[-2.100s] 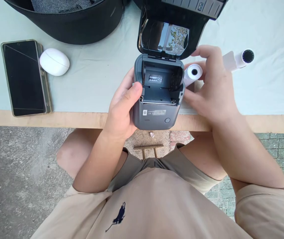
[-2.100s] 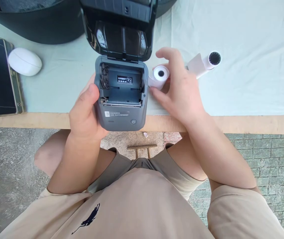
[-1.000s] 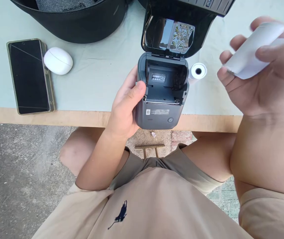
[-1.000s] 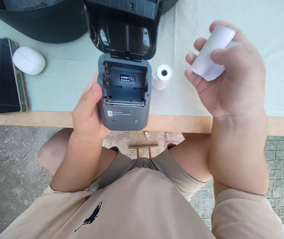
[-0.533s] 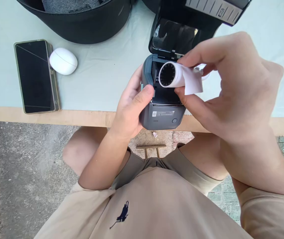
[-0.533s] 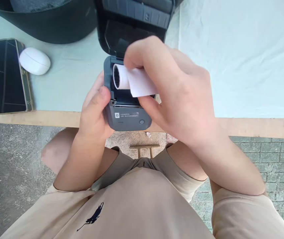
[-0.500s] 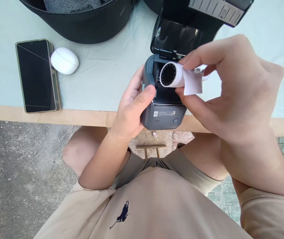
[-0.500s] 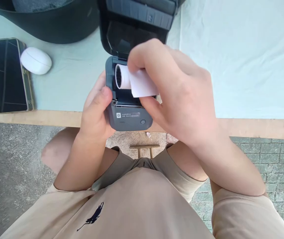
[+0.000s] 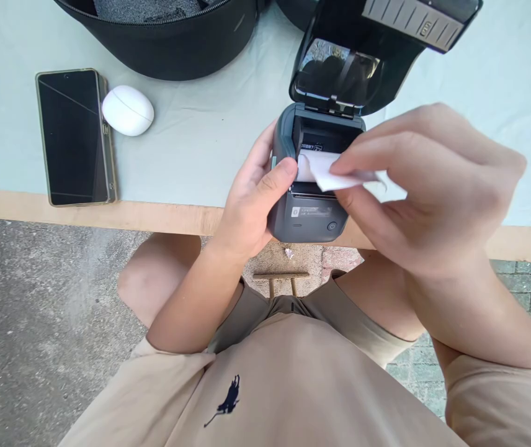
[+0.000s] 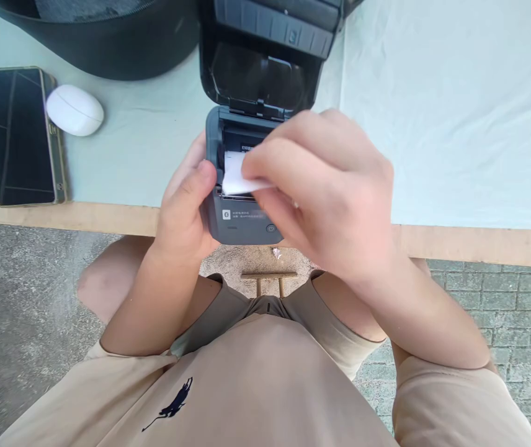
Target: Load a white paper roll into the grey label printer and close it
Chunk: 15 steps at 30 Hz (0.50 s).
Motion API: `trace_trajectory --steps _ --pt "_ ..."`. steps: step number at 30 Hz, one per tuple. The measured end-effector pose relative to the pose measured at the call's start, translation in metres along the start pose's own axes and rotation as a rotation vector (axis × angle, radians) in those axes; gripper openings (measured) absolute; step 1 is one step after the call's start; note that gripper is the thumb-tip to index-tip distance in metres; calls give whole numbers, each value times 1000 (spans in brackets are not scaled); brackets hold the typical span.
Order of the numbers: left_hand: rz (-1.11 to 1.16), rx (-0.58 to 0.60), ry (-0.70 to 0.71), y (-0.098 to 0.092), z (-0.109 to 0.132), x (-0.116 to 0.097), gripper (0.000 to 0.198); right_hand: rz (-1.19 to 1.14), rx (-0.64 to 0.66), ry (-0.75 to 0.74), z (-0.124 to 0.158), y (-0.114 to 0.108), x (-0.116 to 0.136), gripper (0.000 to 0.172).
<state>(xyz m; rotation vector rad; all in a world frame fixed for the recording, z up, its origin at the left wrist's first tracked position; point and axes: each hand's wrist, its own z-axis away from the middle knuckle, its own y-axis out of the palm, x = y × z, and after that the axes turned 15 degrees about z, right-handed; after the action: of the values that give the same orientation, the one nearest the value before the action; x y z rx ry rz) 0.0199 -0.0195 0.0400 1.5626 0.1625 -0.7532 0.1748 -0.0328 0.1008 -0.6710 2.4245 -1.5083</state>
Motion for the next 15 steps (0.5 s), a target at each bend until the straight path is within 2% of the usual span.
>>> trace_trajectory --steps 3,6,10,15 --pt "-55 -17 -1 -5 -2 1 46 -61 -24 -102 6 3 4 10" --pt "-145 22 26 -11 -3 4 56 -117 -41 -160 9 9 3 10" --pt "-142 52 42 -10 -1 3 45 -159 -68 -121 9 10 -5 7" --pt "-116 63 39 -8 0 1 46 -82 11 -62 12 6 -12 16"
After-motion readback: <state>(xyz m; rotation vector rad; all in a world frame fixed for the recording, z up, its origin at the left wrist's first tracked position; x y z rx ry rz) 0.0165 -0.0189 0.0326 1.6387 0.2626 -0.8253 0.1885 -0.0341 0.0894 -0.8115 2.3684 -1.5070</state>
